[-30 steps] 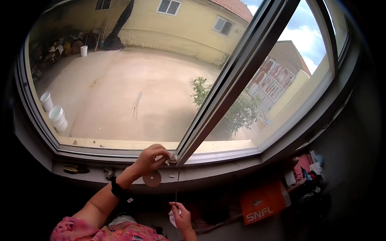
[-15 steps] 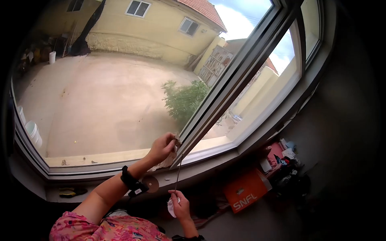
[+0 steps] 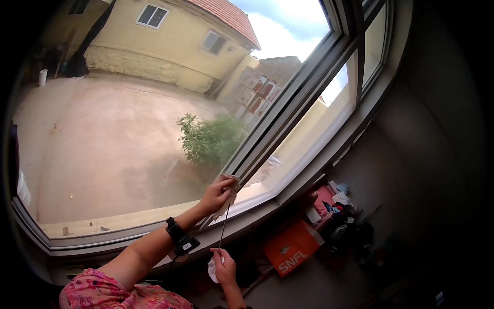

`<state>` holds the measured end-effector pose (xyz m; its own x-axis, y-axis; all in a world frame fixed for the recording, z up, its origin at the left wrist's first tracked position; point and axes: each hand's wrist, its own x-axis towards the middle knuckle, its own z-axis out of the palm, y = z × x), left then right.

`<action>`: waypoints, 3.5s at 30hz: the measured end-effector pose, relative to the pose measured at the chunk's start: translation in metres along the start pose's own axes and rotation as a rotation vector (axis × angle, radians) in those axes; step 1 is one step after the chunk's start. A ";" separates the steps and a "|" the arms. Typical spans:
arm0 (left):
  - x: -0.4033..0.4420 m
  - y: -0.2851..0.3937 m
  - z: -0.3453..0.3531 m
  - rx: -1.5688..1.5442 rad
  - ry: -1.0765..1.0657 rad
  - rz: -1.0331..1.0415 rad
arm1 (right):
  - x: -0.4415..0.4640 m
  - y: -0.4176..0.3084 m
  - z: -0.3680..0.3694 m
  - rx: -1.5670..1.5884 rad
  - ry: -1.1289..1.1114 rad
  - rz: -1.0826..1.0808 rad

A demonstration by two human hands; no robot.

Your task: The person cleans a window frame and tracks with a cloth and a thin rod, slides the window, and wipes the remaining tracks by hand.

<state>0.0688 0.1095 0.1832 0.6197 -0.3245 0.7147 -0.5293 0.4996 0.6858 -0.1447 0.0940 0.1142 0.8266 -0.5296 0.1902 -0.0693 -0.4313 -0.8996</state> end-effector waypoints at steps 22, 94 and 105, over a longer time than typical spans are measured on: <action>0.015 -0.010 -0.001 -0.142 -0.236 -0.017 | 0.057 0.004 0.037 0.015 0.215 0.003; -0.049 0.050 -0.016 0.552 -0.008 -0.242 | 0.158 -0.075 0.007 0.488 -0.101 0.049; -0.028 0.050 -0.013 0.643 -0.093 -0.222 | 0.153 -0.069 -0.004 0.465 -0.054 0.051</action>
<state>0.0326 0.1539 0.1962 0.7162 -0.4461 0.5368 -0.6520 -0.1533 0.7425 -0.0159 0.0399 0.2069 0.8574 -0.4974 0.1319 0.1371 -0.0262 -0.9902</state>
